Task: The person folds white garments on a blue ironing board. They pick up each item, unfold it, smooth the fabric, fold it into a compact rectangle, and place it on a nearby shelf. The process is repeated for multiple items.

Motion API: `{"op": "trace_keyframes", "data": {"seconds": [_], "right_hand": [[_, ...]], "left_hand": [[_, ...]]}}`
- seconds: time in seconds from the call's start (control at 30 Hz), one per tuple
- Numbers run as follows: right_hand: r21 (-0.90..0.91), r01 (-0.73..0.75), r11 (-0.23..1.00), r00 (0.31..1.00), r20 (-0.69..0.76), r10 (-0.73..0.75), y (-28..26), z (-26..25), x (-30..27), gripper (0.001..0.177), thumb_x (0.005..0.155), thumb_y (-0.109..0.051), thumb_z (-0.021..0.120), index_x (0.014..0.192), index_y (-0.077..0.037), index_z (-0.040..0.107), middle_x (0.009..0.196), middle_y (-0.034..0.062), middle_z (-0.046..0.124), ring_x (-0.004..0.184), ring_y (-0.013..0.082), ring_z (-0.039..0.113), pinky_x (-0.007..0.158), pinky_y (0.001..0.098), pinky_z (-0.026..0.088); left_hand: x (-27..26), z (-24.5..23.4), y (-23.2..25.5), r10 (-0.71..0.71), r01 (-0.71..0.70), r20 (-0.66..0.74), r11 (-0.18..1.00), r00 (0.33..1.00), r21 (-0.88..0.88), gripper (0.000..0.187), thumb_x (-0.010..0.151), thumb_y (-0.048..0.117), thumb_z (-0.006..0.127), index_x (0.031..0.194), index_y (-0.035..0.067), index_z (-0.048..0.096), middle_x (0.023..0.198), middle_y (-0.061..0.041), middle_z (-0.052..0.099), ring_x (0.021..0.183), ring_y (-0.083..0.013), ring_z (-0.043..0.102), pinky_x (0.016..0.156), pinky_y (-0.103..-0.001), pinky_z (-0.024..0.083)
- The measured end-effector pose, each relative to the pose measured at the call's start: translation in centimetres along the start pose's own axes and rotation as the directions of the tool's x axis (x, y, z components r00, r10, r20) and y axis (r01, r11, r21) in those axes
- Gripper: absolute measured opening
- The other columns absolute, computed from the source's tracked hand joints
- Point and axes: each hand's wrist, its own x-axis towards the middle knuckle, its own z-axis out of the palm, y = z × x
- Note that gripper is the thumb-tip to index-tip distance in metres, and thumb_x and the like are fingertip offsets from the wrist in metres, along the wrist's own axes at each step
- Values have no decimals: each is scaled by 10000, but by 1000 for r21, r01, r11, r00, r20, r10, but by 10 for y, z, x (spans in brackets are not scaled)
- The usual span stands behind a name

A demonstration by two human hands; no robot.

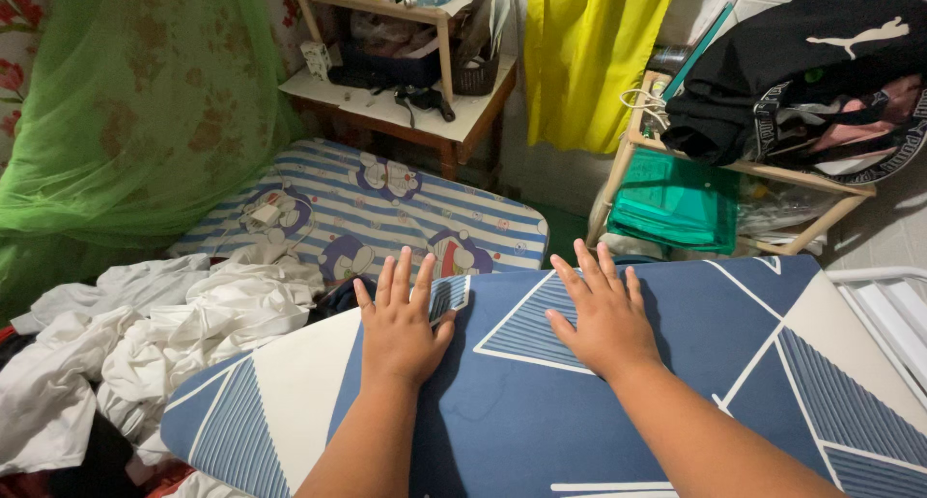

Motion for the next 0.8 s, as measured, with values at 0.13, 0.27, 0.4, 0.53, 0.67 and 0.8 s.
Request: {"op": "trace_keyframes", "data": {"seconds": [0.13,0.27,0.4,0.53,0.67,0.8], "right_hand": [[44,4,999,1000,-21,-3,-2,-5,-2,747,876,-509,608,1566,-355,368,1655,10,208,1538,245,123,1210,526,133],[50,-6,999,1000,-10,6,-3,-6,-2,747,873,-506,610,1566,-357,372,1653,10,207,1534,242,124,1210,521,130],[54,-6,999,1000,-6,7,-3,-7,-1,744,872,-511,608,1562,-360,376,1701,11,205,1532,243,116,1209,519,124],[51,-2,999,1000,-16,2,-2,-6,-2,738,877,-509,603,1563,-359,376,1653,9,209,1536,242,118,1211,518,130],[53,4,999,1000,-17,-3,-2,-5,-2,738,881,-507,601,1566,-358,369,1653,10,208,1537,243,114,1210,524,128],[42,6,999,1000,-1,-6,-4,-8,-2,722,885,-499,602,1534,-328,335,1662,8,186,1542,255,112,1210,540,133]], "left_hand": [[-1,-1,0,15,-16,-31,999,999,-37,816,833,466,674,1541,258,325,1631,-87,258,1513,-281,193,1206,-606,70],[-2,0,0,20,-22,-44,999,999,-47,816,830,460,675,1540,254,330,1626,-88,268,1510,-283,197,1205,-607,70],[-2,0,0,15,-17,-40,999,999,-44,811,831,463,671,1538,257,332,1623,-85,272,1506,-280,200,1208,-608,67],[-2,1,0,21,-24,-55,999,998,-47,808,829,453,676,1537,251,343,1621,-91,277,1508,-287,202,1204,-614,70],[-3,3,-1,28,-32,-67,998,997,-51,812,825,452,683,1537,249,349,1622,-93,280,1513,-292,208,1205,-624,77],[-1,3,-1,54,-54,-50,999,997,-3,849,810,458,690,1550,238,337,1644,-93,255,1519,-312,198,1189,-648,91]]}}
